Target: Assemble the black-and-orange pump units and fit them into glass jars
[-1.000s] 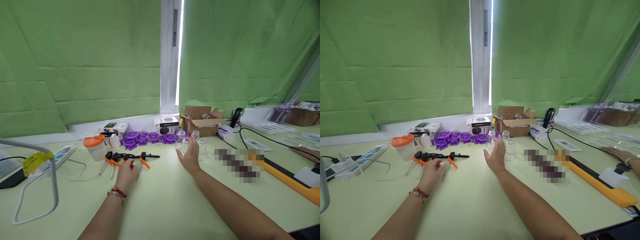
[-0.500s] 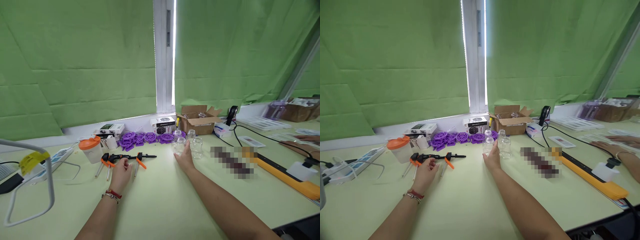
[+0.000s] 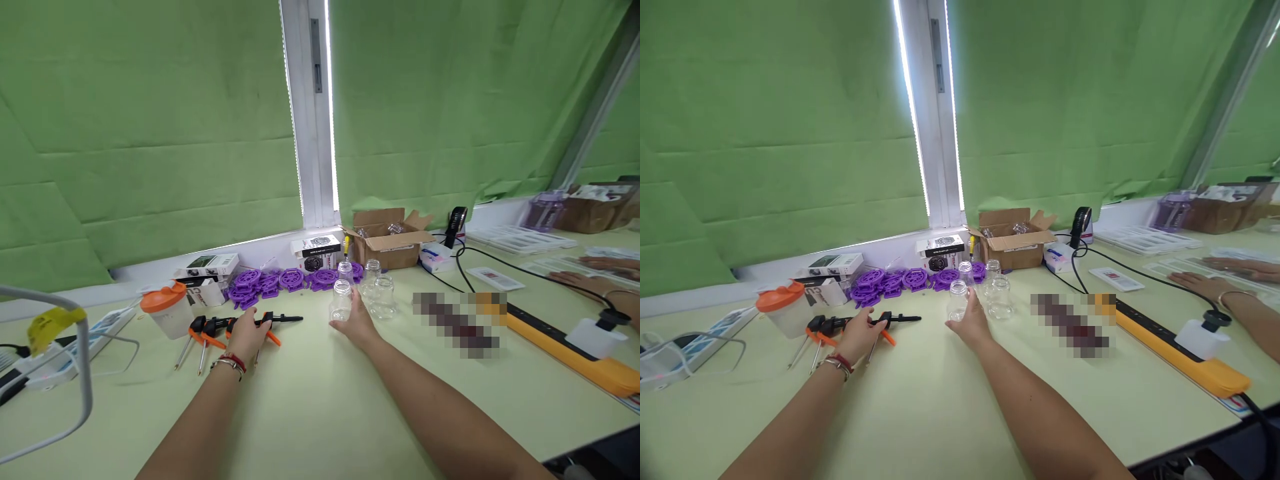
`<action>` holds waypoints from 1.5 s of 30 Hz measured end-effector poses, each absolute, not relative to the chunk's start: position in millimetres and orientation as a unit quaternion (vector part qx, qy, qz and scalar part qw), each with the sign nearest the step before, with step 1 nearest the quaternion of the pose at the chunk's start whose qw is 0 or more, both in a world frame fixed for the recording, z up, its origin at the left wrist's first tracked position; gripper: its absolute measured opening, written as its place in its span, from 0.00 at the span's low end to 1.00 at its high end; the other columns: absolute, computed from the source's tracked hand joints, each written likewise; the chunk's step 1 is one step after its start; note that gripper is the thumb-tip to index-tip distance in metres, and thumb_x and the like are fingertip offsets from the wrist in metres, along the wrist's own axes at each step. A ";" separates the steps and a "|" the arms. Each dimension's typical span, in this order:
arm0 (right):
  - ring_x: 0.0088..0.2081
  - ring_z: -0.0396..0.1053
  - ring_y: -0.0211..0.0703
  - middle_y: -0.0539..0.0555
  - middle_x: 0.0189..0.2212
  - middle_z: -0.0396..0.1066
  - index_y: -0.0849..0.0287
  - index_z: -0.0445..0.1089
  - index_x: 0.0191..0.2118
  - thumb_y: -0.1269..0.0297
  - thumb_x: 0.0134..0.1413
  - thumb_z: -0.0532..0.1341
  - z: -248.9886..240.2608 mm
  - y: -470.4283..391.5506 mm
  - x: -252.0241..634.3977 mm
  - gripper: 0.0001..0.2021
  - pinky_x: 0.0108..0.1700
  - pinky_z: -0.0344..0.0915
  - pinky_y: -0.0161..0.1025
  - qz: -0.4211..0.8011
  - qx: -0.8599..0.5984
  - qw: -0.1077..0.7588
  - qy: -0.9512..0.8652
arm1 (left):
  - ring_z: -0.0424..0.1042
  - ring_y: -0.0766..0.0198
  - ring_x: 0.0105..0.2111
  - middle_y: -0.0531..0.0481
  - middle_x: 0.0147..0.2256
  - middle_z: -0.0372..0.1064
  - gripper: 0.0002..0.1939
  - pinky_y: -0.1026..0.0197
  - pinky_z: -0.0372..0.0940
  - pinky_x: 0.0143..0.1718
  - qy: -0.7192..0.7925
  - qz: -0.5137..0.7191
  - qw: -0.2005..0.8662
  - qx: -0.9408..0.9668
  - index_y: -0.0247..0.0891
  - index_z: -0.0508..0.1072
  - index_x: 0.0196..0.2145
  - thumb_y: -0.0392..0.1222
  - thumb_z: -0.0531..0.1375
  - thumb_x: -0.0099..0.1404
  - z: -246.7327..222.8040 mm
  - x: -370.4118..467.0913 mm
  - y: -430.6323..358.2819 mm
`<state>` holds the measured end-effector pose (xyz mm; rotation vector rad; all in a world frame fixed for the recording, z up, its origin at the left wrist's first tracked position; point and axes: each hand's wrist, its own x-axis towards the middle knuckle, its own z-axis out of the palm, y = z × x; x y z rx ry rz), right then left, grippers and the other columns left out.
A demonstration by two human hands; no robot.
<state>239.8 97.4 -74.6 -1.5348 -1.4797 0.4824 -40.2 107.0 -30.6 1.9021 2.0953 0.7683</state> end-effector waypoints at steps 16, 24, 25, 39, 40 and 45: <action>0.55 0.58 0.52 0.56 0.55 0.58 0.54 0.52 0.55 0.58 0.30 0.68 -63.5 92.7 240.0 0.42 0.55 0.55 0.46 0.245 -0.623 0.393 -0.631 | 0.69 0.52 0.40 0.40 0.40 0.71 0.19 0.58 0.60 0.37 0.700 0.251 0.115 0.658 0.38 0.66 0.46 0.47 0.56 0.57 -38.5 -20.4 109.2; 0.53 0.59 0.48 0.54 0.52 0.58 0.51 0.53 0.55 0.61 0.30 0.68 -60.5 95.1 250.6 0.41 0.53 0.58 0.44 0.245 -0.585 0.453 -0.627 | 0.71 0.60 0.31 0.45 0.36 0.69 0.29 0.61 0.63 0.29 0.672 0.411 0.232 0.571 0.37 0.58 0.51 0.50 0.59 0.54 -21.7 -23.5 89.0; 0.53 0.59 0.48 0.54 0.53 0.58 0.50 0.53 0.55 0.61 0.30 0.68 -59.6 94.9 251.8 0.41 0.53 0.58 0.44 0.245 -0.580 0.458 -0.627 | 0.71 0.61 0.31 0.47 0.35 0.68 0.30 0.62 0.64 0.28 0.644 0.454 0.295 0.541 0.38 0.59 0.50 0.50 0.61 0.52 -18.3 -24.8 84.3; 0.56 0.55 0.49 0.54 0.56 0.51 0.49 0.60 0.52 0.69 0.33 0.67 -31.8 68.9 245.5 0.34 0.56 0.55 0.45 0.183 -0.511 0.402 -0.737 | 0.70 0.69 0.28 0.53 0.30 0.68 0.20 0.67 0.64 0.28 0.502 0.515 0.541 0.437 0.37 0.64 0.36 0.45 0.66 0.48 -8.1 -37.5 40.1; 0.57 0.54 0.49 0.54 0.55 0.52 0.49 0.60 0.52 0.69 0.33 0.67 -29.6 67.4 245.3 0.34 0.56 0.55 0.46 0.177 -0.506 0.398 -0.745 | 0.70 0.68 0.28 0.53 0.29 0.67 0.20 0.67 0.64 0.28 0.505 0.513 0.533 0.445 0.37 0.64 0.36 0.45 0.66 0.48 -7.4 -37.3 39.1; 0.58 0.52 0.50 0.54 0.55 0.54 0.51 0.59 0.52 0.69 0.33 0.66 -20.1 61.7 247.3 0.34 0.58 0.52 0.47 0.179 -0.470 0.391 -0.771 | 0.70 0.68 0.27 0.55 0.28 0.66 0.23 0.65 0.65 0.29 0.513 0.503 0.517 0.464 0.37 0.64 0.36 0.47 0.67 0.46 -7.4 -37.6 37.5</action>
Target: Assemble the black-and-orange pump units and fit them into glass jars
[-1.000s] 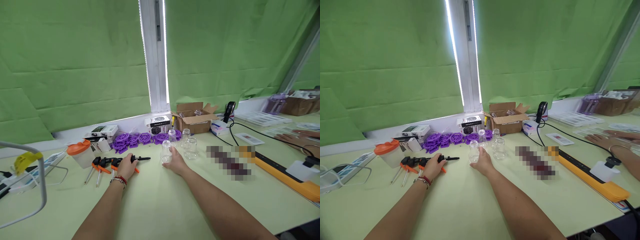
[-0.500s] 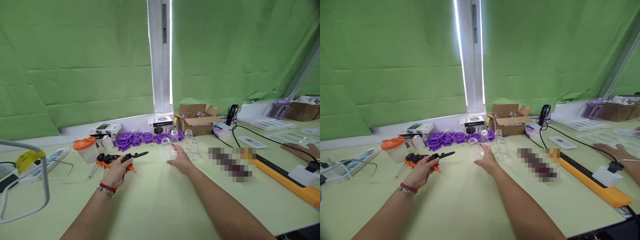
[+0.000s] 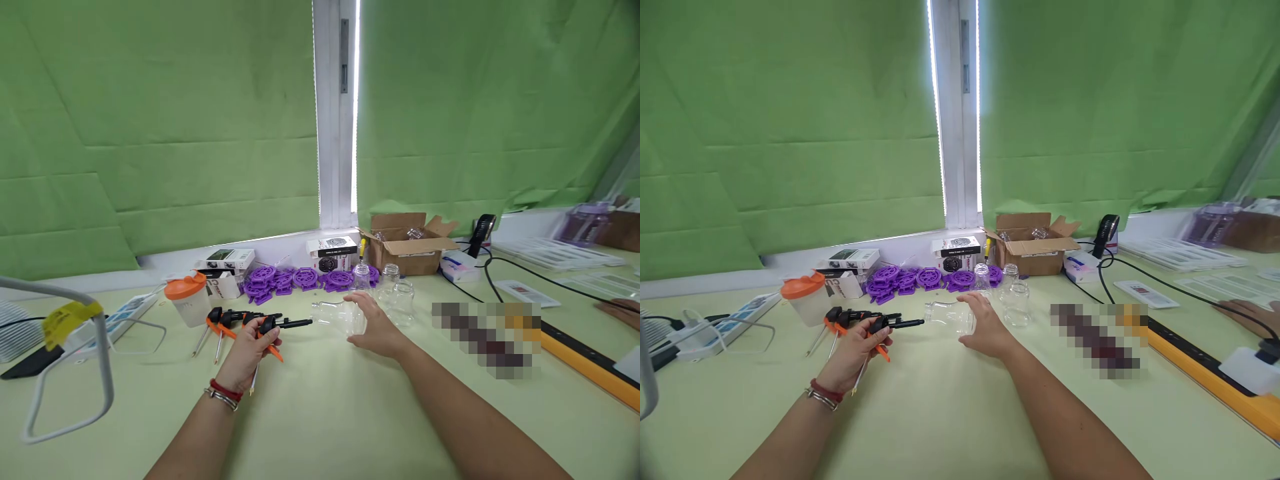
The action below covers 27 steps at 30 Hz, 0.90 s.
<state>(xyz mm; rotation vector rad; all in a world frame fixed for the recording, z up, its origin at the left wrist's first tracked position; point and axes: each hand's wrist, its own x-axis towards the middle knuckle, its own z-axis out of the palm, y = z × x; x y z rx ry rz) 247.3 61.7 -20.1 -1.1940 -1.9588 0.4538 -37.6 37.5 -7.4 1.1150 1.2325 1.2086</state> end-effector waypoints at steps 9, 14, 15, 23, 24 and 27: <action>0.60 0.49 0.53 0.54 0.57 0.54 0.49 0.61 0.53 0.70 0.32 0.65 -9.3 56.5 257.5 0.35 0.58 0.51 0.50 0.219 -0.459 0.370 -0.778 | 0.70 0.67 0.26 0.55 0.26 0.66 0.23 0.64 0.65 0.29 0.519 0.500 0.505 0.476 0.37 0.65 0.35 0.49 0.67 0.45 -8.9 -41.9 39.1; 0.60 0.48 0.54 0.54 0.57 0.54 0.48 0.61 0.53 0.68 0.32 0.67 -10.8 52.0 250.4 0.36 0.58 0.51 0.51 0.248 -0.440 0.366 -0.782 | 0.70 0.66 0.27 0.54 0.27 0.66 0.23 0.62 0.65 0.30 0.515 0.482 0.509 0.494 0.37 0.65 0.36 0.49 0.67 0.45 -7.8 -33.3 34.2; 0.60 0.48 0.54 0.54 0.57 0.54 0.48 0.61 0.54 0.68 0.32 0.67 -10.8 50.8 248.6 0.36 0.58 0.51 0.50 0.252 -0.435 0.364 -0.784 | 0.70 0.66 0.27 0.54 0.27 0.66 0.23 0.62 0.65 0.30 0.510 0.480 0.512 0.498 0.38 0.66 0.36 0.49 0.67 0.45 -7.8 -31.0 33.0; 0.59 0.50 0.52 0.54 0.57 0.54 0.48 0.59 0.55 0.65 0.33 0.68 -11.6 44.3 239.5 0.37 0.59 0.51 0.50 0.268 -0.419 0.348 -0.795 | 0.70 0.64 0.29 0.53 0.29 0.66 0.21 0.61 0.66 0.30 0.478 0.458 0.532 0.528 0.38 0.66 0.37 0.48 0.66 0.47 -11.5 -19.7 27.3; 0.59 0.50 0.52 0.54 0.57 0.54 0.47 0.59 0.55 0.65 0.33 0.68 -12.6 44.2 238.8 0.37 0.59 0.51 0.50 0.268 -0.418 0.350 -0.794 | 0.71 0.64 0.30 0.52 0.29 0.66 0.21 0.61 0.67 0.31 0.476 0.456 0.530 0.534 0.38 0.66 0.37 0.49 0.65 0.48 -12.5 -19.4 27.5; 0.59 0.51 0.53 0.55 0.57 0.54 0.48 0.60 0.54 0.64 0.32 0.68 -15.7 44.2 236.3 0.37 0.58 0.52 0.51 0.268 -0.414 0.356 -0.794 | 0.71 0.63 0.30 0.51 0.31 0.67 0.21 0.60 0.67 0.32 0.472 0.448 0.527 0.546 0.38 0.66 0.38 0.49 0.65 0.48 -14.7 -19.1 28.3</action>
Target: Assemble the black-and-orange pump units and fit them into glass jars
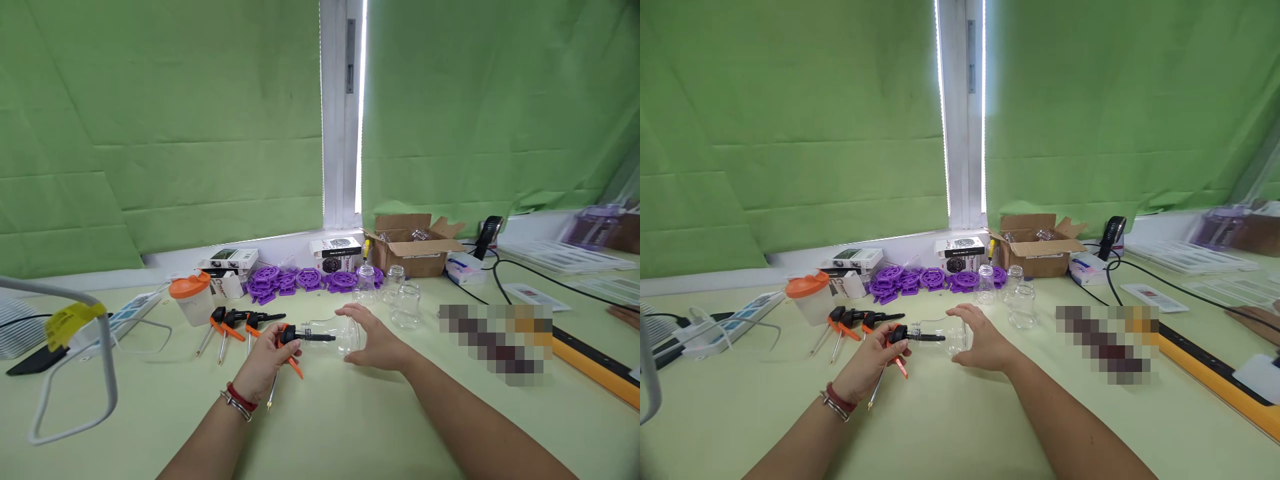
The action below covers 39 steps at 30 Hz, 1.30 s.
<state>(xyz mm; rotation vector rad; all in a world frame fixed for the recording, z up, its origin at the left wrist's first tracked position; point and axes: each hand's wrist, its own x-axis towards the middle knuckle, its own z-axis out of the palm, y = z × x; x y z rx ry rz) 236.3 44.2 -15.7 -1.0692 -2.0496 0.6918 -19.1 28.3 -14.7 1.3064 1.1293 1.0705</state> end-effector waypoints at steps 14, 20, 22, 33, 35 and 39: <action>0.59 0.50 0.52 0.56 0.56 0.53 0.49 0.59 0.55 0.62 0.31 0.69 -21.4 43.3 227.9 0.39 0.59 0.51 0.50 0.263 -0.407 0.334 -0.809 | 0.71 0.66 0.29 0.54 0.29 0.68 0.16 0.59 0.67 0.36 0.453 0.451 0.529 0.558 0.38 0.66 0.35 0.44 0.65 0.50 -13.7 -18.0 26.5; 0.59 0.50 0.52 0.56 0.56 0.54 0.49 0.59 0.55 0.62 0.31 0.69 -20.3 42.0 226.2 0.39 0.59 0.51 0.49 0.266 -0.395 0.338 -0.811 | 0.71 0.65 0.28 0.55 0.28 0.67 0.17 0.59 0.67 0.35 0.458 0.450 0.532 0.552 0.38 0.65 0.35 0.45 0.66 0.49 -9.7 -15.2 24.6; 0.58 0.51 0.52 0.56 0.56 0.54 0.49 0.59 0.55 0.62 0.31 0.70 -19.5 41.5 225.6 0.39 0.59 0.52 0.50 0.267 -0.394 0.339 -0.811 | 0.71 0.65 0.28 0.54 0.28 0.67 0.18 0.59 0.67 0.35 0.458 0.449 0.535 0.549 0.38 0.65 0.35 0.44 0.66 0.48 -8.3 -14.3 24.1; 0.58 0.51 0.52 0.56 0.56 0.52 0.49 0.58 0.55 0.61 0.31 0.70 -21.7 41.8 225.8 0.40 0.59 0.51 0.50 0.270 -0.396 0.326 -0.815 | 0.69 0.67 0.28 0.56 0.27 0.66 0.18 0.59 0.67 0.35 0.459 0.449 0.531 0.553 0.37 0.64 0.32 0.43 0.67 0.47 -6.2 -14.4 22.3; 0.59 0.51 0.51 0.56 0.57 0.51 0.49 0.57 0.56 0.61 0.31 0.70 -22.1 42.0 226.0 0.40 0.59 0.51 0.49 0.275 -0.395 0.324 -0.815 | 0.68 0.67 0.28 0.56 0.27 0.65 0.18 0.59 0.67 0.35 0.458 0.450 0.534 0.550 0.37 0.64 0.32 0.42 0.67 0.46 -6.7 -14.4 22.6; 0.59 0.50 0.52 0.56 0.57 0.51 0.49 0.57 0.56 0.61 0.31 0.70 -24.2 43.3 226.5 0.41 0.59 0.50 0.50 0.283 -0.393 0.325 -0.812 | 0.68 0.67 0.28 0.55 0.27 0.65 0.17 0.59 0.67 0.35 0.457 0.447 0.536 0.552 0.37 0.65 0.32 0.42 0.67 0.46 -7.4 -14.6 22.8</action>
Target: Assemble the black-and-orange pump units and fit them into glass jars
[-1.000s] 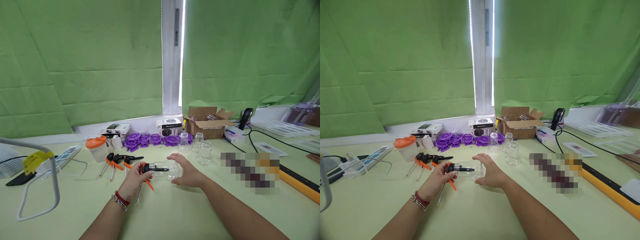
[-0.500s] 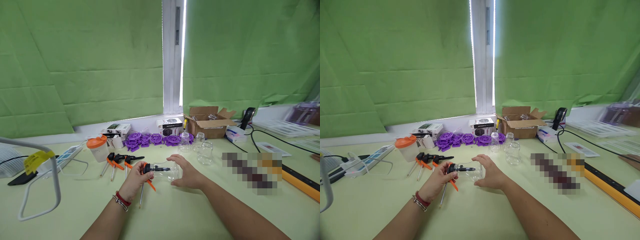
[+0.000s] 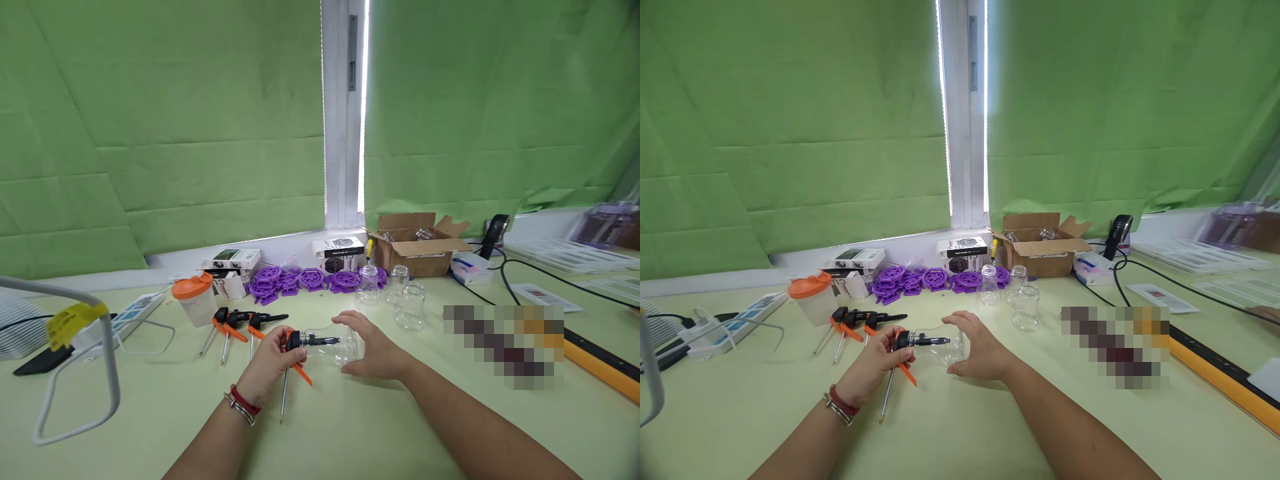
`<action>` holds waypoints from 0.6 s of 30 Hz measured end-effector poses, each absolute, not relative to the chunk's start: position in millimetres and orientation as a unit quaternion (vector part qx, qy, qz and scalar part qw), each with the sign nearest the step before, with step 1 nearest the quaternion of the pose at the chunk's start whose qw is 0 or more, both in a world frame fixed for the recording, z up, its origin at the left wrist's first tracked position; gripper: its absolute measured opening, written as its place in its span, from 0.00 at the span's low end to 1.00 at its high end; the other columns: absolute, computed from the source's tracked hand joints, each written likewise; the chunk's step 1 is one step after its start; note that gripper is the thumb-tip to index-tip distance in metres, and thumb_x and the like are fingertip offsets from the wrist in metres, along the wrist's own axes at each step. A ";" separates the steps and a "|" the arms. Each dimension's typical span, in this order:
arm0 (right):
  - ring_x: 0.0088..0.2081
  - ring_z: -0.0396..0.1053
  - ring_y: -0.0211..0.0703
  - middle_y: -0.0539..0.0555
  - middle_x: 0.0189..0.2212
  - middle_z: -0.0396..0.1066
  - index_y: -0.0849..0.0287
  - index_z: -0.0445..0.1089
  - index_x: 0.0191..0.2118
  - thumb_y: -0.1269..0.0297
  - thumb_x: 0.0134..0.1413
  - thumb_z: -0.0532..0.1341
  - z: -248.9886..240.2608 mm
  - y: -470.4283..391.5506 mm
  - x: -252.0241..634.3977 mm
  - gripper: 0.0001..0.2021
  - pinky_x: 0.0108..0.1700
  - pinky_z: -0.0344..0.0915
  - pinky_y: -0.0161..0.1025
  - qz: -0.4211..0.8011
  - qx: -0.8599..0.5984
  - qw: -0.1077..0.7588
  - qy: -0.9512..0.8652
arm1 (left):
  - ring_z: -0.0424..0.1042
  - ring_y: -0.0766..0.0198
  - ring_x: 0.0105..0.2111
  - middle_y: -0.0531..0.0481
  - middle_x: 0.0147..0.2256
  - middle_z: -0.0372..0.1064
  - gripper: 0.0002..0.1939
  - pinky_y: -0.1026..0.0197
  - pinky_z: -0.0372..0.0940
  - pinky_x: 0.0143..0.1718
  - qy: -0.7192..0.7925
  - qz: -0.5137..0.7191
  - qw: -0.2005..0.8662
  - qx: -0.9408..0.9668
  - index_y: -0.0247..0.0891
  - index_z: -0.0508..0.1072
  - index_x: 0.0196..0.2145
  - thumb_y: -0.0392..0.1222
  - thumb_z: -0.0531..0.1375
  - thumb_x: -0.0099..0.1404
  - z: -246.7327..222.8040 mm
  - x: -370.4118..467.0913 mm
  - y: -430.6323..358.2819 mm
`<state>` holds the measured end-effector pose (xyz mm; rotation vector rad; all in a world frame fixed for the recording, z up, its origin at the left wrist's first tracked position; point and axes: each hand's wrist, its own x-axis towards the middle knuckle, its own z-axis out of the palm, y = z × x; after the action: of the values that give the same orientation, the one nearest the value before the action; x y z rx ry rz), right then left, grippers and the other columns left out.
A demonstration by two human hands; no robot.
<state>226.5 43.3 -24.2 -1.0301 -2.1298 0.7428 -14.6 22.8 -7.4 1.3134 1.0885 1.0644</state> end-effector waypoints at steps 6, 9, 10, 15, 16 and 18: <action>0.59 0.50 0.53 0.56 0.57 0.52 0.48 0.58 0.56 0.61 0.31 0.70 -24.5 43.7 226.4 0.40 0.58 0.51 0.50 0.285 -0.385 0.337 -0.811 | 0.69 0.67 0.28 0.56 0.28 0.66 0.18 0.59 0.67 0.35 0.455 0.445 0.540 0.550 0.36 0.67 0.34 0.41 0.68 0.45 -8.2 -15.9 23.2; 0.57 0.53 0.52 0.55 0.56 0.54 0.48 0.57 0.56 0.62 0.32 0.70 -23.9 43.9 227.1 0.41 0.57 0.53 0.49 0.303 -0.379 0.350 -0.801 | 0.69 0.66 0.28 0.55 0.28 0.66 0.20 0.59 0.67 0.35 0.453 0.448 0.546 0.543 0.36 0.68 0.36 0.41 0.68 0.45 -9.8 -16.7 24.3; 0.56 0.54 0.52 0.55 0.55 0.55 0.48 0.55 0.57 0.62 0.32 0.70 -24.3 44.3 227.5 0.41 0.56 0.54 0.49 0.314 -0.380 0.355 -0.794 | 0.69 0.66 0.28 0.55 0.27 0.66 0.20 0.59 0.67 0.35 0.453 0.449 0.548 0.541 0.36 0.68 0.36 0.41 0.68 0.45 -10.5 -16.9 24.8; 0.52 0.58 0.48 0.54 0.54 0.57 0.47 0.52 0.57 0.62 0.33 0.70 -29.4 47.3 228.5 0.42 0.52 0.57 0.46 0.369 -0.372 0.378 -0.763 | 0.70 0.67 0.28 0.55 0.28 0.67 0.20 0.59 0.67 0.36 0.449 0.455 0.552 0.536 0.37 0.68 0.36 0.41 0.68 0.46 -12.6 -17.5 26.2; 0.51 0.58 0.48 0.55 0.54 0.57 0.48 0.52 0.57 0.62 0.33 0.70 -30.3 48.0 228.3 0.42 0.51 0.58 0.46 0.380 -0.371 0.382 -0.756 | 0.69 0.67 0.28 0.56 0.28 0.66 0.20 0.59 0.67 0.36 0.449 0.454 0.552 0.537 0.37 0.68 0.36 0.41 0.68 0.46 -12.4 -17.6 26.2; 0.49 0.59 0.47 0.55 0.54 0.56 0.48 0.52 0.56 0.62 0.34 0.71 -31.5 49.5 227.7 0.41 0.49 0.60 0.45 0.406 -0.369 0.393 -0.738 | 0.69 0.67 0.28 0.56 0.27 0.66 0.19 0.59 0.67 0.36 0.449 0.452 0.550 0.539 0.37 0.67 0.36 0.41 0.68 0.46 -11.4 -17.6 25.9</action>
<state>227.7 49.5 -31.5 -0.9373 -1.8723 1.0311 -17.6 25.9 -11.4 1.2751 1.0636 1.0707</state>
